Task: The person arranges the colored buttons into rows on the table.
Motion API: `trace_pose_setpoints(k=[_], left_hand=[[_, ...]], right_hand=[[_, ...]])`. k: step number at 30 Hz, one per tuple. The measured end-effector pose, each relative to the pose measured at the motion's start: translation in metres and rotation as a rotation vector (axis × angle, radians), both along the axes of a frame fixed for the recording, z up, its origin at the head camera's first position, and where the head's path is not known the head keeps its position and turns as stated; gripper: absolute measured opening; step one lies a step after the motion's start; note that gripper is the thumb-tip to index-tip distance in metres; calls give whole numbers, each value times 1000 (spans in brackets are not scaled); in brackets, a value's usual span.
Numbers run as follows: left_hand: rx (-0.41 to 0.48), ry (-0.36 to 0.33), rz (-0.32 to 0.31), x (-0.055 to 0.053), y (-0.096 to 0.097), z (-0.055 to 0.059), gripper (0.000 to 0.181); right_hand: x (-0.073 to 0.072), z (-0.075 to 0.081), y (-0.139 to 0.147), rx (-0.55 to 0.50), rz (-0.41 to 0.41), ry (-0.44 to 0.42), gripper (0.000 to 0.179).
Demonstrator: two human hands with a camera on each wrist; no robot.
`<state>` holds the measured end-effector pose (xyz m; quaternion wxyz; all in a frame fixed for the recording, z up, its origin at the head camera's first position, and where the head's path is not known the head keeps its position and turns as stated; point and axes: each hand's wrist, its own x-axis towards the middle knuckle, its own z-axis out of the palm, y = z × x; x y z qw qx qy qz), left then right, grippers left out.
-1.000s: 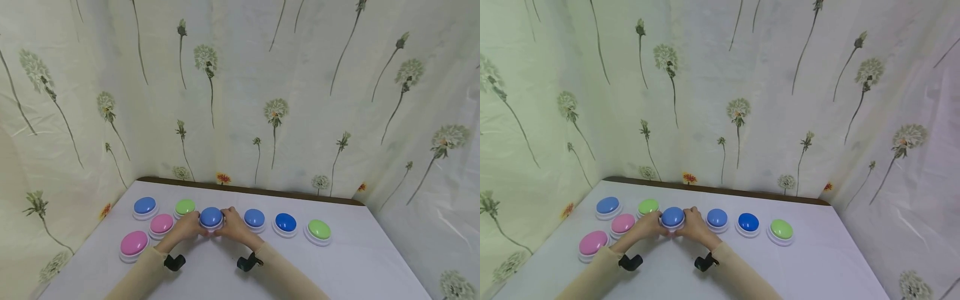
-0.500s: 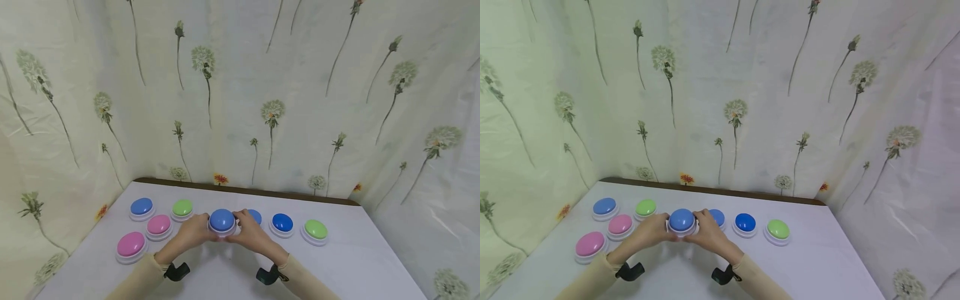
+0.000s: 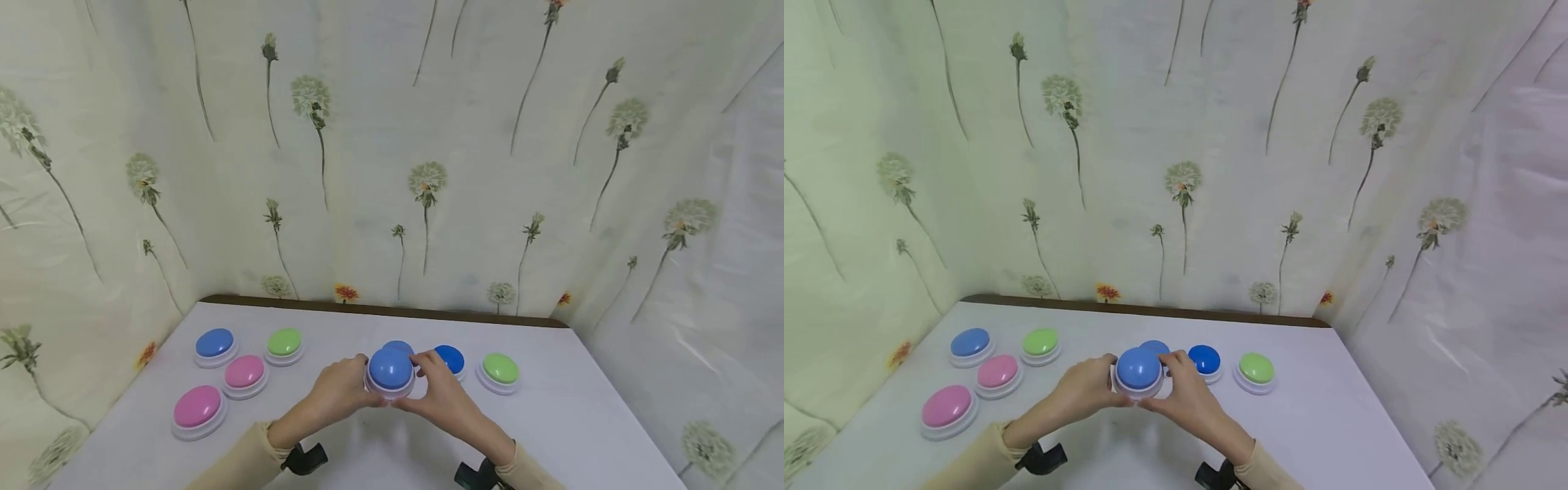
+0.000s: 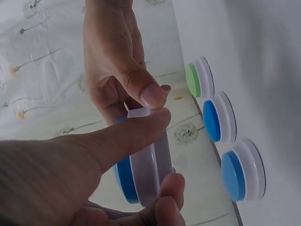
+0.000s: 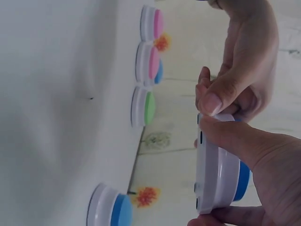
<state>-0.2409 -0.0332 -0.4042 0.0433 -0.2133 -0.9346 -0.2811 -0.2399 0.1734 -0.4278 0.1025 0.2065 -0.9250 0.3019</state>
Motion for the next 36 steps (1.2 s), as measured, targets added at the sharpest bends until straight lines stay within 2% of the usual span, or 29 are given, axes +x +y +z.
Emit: trace_pose_setpoints(k=[7,11,15,19,23,30,36], left_hand=[[-28,-7,-89,9,35,-7,72],[-50,23,-130,11,58,-16,65],[-93,52,-151,12,82,-24,63],[-135,34,-177,15,106,-32,67],[-159,15,-204,15,130,-41,66],[-148,-22,-245,14,170,-60,69],[-147,-63,-276,15,202,-70,65]], right_hand=[[24,-5,34,-18,-76,-54,77],[35,-10,54,-15,-145,-107,78],[44,-14,72,0,-231,-191,79],[52,-20,91,21,-304,-292,83],[62,-27,109,63,-370,-352,90],[73,-45,140,126,-465,-342,98],[83,-50,164,163,-472,-293,95]])
